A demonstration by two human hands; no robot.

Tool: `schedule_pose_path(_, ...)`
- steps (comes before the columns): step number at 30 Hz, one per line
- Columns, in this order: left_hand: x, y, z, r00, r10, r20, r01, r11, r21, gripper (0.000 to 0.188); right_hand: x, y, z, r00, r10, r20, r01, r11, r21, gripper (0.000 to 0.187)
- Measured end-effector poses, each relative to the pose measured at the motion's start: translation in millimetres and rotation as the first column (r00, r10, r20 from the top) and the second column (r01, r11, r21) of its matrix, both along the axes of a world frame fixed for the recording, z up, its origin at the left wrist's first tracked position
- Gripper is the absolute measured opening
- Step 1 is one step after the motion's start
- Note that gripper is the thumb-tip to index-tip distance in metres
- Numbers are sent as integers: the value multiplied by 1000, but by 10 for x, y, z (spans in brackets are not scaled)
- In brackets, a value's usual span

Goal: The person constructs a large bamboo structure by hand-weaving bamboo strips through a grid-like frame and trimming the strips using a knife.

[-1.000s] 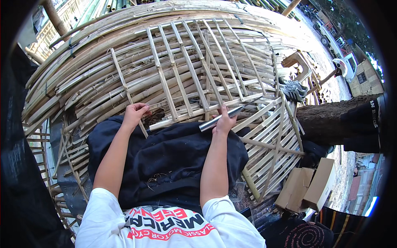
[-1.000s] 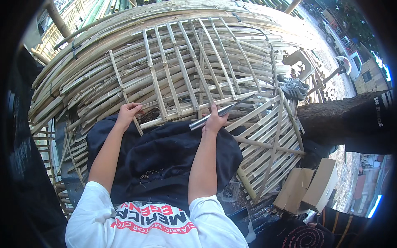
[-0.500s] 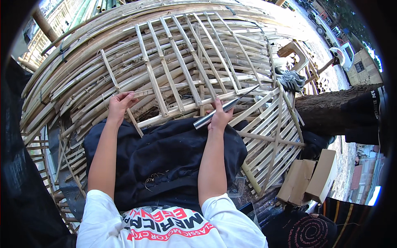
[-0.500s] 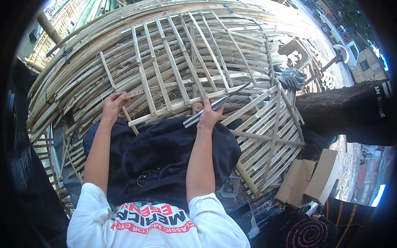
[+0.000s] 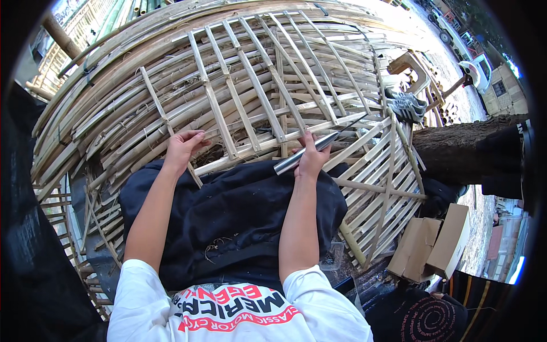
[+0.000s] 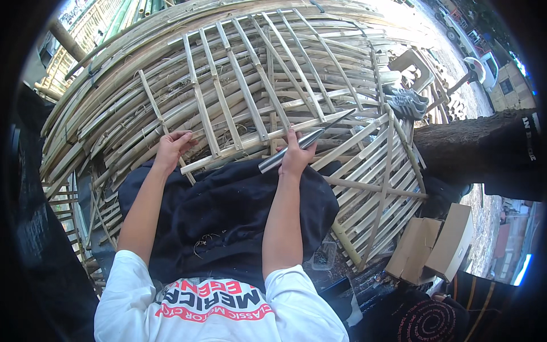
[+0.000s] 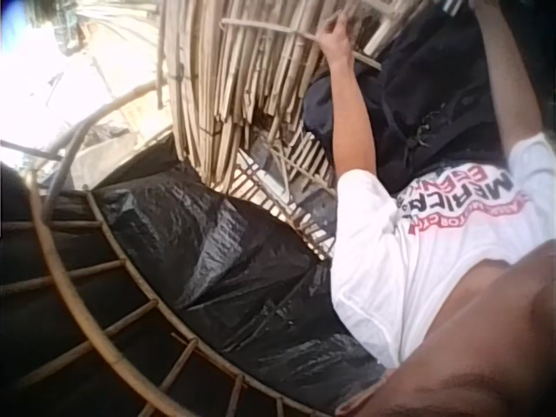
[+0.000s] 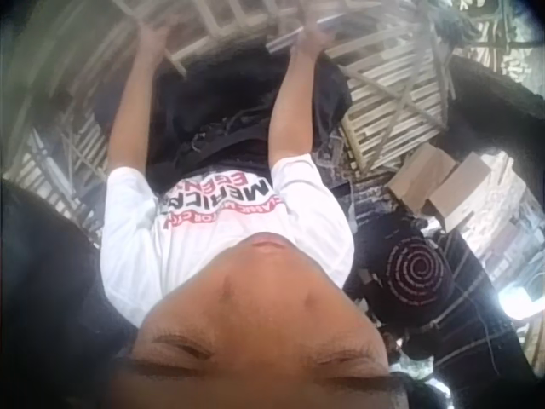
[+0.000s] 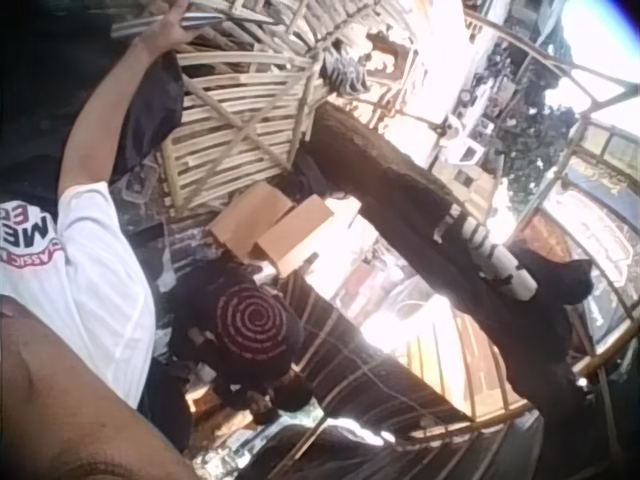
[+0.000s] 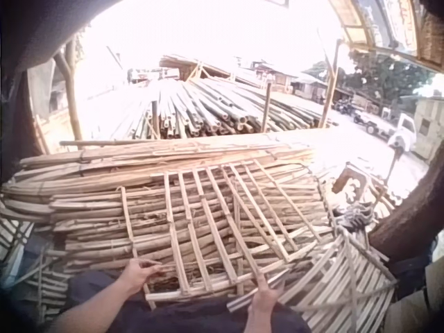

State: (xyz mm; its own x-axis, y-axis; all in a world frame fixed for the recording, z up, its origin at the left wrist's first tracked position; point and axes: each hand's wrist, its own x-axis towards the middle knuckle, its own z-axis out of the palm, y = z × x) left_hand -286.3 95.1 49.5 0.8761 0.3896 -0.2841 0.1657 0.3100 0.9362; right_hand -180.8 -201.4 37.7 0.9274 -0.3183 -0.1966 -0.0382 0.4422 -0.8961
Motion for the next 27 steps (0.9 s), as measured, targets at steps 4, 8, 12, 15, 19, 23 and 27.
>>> schedule_pose_path(4, 95, 78, 89, 997, -37, 61, 35, 999, 35, 15, -11, 55, 40, 999, 20, 42, -20, 1000, 17, 45)
schedule_pose_path(8, 96, 197, -89, 986, -169, 17, 164, 973, 163, 15, -20, 24, 44, 998, 31, 53, -32, 999, 25, 45)
schedule_pose_path(12, 69, 148, -180, 997, -76, -9, 77, 992, 102, 15, -7, 21, 22, 997, 38, 67, -39, 999, 11, 44)
schedule_pose_path(15, 2, 178, -288, 1000, -17, -17, 16, 1000, -14, 16, -16, 57, 15, 996, 13, 94, -14, 1000, 16, 35)
schedule_pose_path(19, -25, 143, -351, 1000, 31, 2, -31, 994, -101, 17, -20, 28, 27, 995, 33, 94, -35, 999, 24, 47)
schedule_pose_path(23, -11, 103, -399, 999, 35, 7, -34, 994, -104, 18, -14, 10, -3, 995, 59, 77, -59, 998, 6, 49)
schedule_pose_path(27, -7, 138, -481, 999, 47, -13, -48, 996, -74, 18, -26, 23, 6, 997, 56, 47, -58, 998, 28, 46)
